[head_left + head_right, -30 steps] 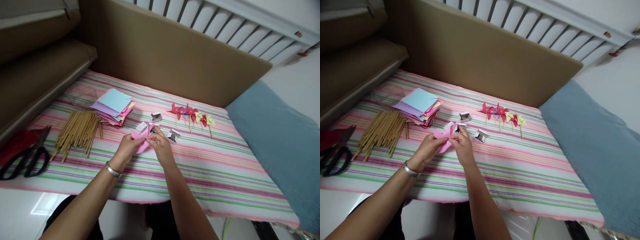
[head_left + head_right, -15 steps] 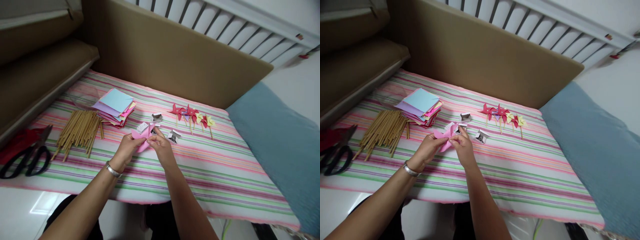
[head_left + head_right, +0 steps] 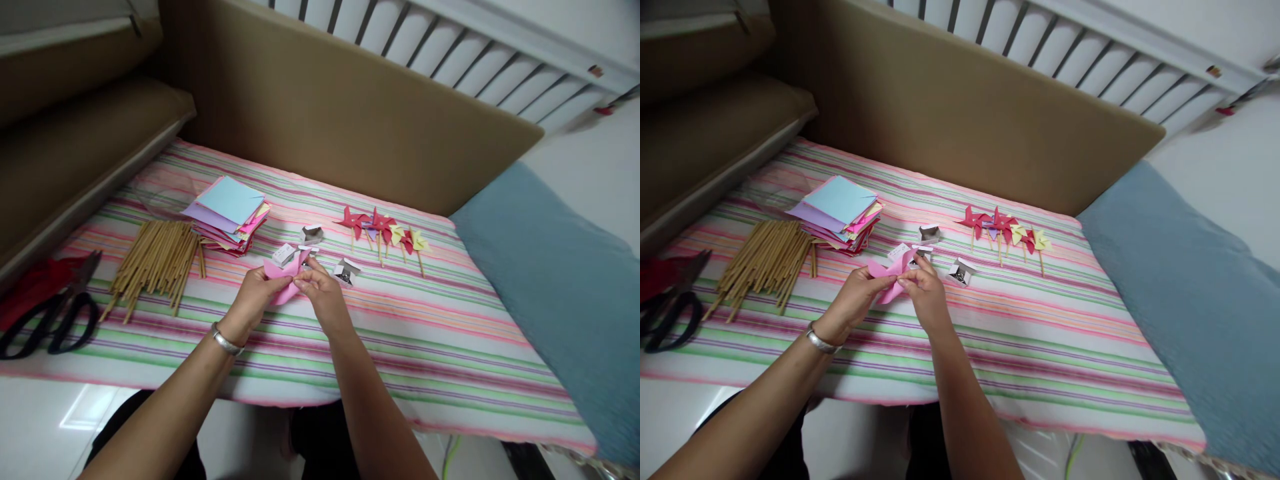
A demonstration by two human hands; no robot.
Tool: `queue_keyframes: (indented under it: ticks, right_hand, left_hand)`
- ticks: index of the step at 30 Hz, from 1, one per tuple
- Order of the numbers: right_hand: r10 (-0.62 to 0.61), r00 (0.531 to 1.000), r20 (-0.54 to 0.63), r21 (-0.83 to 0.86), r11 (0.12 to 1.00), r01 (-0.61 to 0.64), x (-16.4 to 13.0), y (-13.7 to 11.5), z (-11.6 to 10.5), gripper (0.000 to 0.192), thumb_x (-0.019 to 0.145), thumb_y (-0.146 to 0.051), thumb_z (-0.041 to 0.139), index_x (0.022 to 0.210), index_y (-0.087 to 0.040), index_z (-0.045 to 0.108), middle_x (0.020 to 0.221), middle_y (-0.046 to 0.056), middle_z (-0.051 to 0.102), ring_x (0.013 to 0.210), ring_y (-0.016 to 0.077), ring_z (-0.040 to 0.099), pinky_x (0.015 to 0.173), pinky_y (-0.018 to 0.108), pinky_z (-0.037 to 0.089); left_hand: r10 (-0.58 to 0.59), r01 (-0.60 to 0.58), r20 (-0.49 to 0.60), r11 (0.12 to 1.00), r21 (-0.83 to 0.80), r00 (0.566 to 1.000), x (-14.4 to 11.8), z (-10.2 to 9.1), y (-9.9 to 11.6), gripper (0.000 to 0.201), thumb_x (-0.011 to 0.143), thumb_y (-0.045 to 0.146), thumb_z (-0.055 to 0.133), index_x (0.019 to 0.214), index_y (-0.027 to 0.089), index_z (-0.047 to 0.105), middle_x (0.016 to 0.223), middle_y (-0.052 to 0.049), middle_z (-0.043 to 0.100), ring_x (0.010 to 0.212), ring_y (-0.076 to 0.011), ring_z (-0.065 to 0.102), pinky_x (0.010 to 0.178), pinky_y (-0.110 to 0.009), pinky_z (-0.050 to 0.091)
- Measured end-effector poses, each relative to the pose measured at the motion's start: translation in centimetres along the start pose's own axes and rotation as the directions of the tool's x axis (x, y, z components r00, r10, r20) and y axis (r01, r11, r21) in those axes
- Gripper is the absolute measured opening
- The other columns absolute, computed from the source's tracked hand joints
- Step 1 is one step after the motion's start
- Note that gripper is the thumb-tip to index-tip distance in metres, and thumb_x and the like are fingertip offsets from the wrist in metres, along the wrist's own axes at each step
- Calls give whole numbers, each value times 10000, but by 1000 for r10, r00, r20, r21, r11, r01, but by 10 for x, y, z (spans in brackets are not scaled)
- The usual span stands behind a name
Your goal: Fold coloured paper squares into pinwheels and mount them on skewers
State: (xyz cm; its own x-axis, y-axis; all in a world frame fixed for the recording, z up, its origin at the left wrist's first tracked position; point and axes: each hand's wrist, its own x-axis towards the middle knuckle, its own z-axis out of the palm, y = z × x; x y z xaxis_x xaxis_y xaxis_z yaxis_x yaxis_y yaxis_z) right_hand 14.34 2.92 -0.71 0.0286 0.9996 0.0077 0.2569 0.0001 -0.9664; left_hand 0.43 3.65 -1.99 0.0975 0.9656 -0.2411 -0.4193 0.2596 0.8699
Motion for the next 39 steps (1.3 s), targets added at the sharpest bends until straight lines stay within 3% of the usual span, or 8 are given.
queue_keyframes:
  ticks: [10, 14, 19, 29, 39]
  right_hand:
    - [5, 1000, -10, 8, 1000, -5, 1, 2, 0, 70, 665, -284, 664, 696, -231, 697, 1276, 52, 558, 1279, 254, 398, 1062, 421, 251]
    - [-17, 1000, -14, 82, 996, 18, 1, 4, 2, 68, 663, -274, 661, 690, -216, 683, 1004, 46, 664, 1042, 234, 572, 946, 380, 392]
    - [5, 1000, -21, 128, 992, -2, -1, 0, 4, 67, 658, -271, 666, 688, -211, 666, 741, 5, 664, 789, 192, 608, 778, 329, 463]
    - [21, 997, -73, 114, 993, -13, -2, -3, 6, 56, 645, -269, 675, 649, -213, 672, 692, 1, 671, 752, 196, 616, 748, 326, 466]
    - [33, 996, -87, 165, 986, -19, -2, -3, 3, 48, 628, -255, 679, 639, -210, 668, 676, -6, 668, 704, 182, 605, 724, 321, 463]
  left_hand:
    - [16, -16, -9, 1000, 22, 1000, -1, 0, -1, 198, 574, 224, 774, 734, 125, 715, 695, -33, 707, 621, -145, 597, 613, -246, 428]
    - [9, -9, 11, 1000, 18, 1000, 0, 0, -1, 211, 580, 232, 772, 757, 129, 722, 731, -40, 715, 654, -157, 610, 642, -256, 436]
    - [-35, 36, 19, 999, -14, 999, 0, 0, -1, 229, 547, 224, 791, 744, 128, 725, 730, -46, 717, 674, -168, 621, 675, -273, 444]
    - [-28, 28, 0, 999, -29, 1000, -1, 2, 1, 242, 513, 216, 811, 722, 140, 715, 683, -22, 702, 637, -143, 603, 645, -255, 434]
    - [-93, 107, 130, 988, -107, 987, -4, 4, 6, 225, 536, 200, 814, 738, 142, 733, 717, -36, 725, 662, -139, 630, 698, -255, 458]
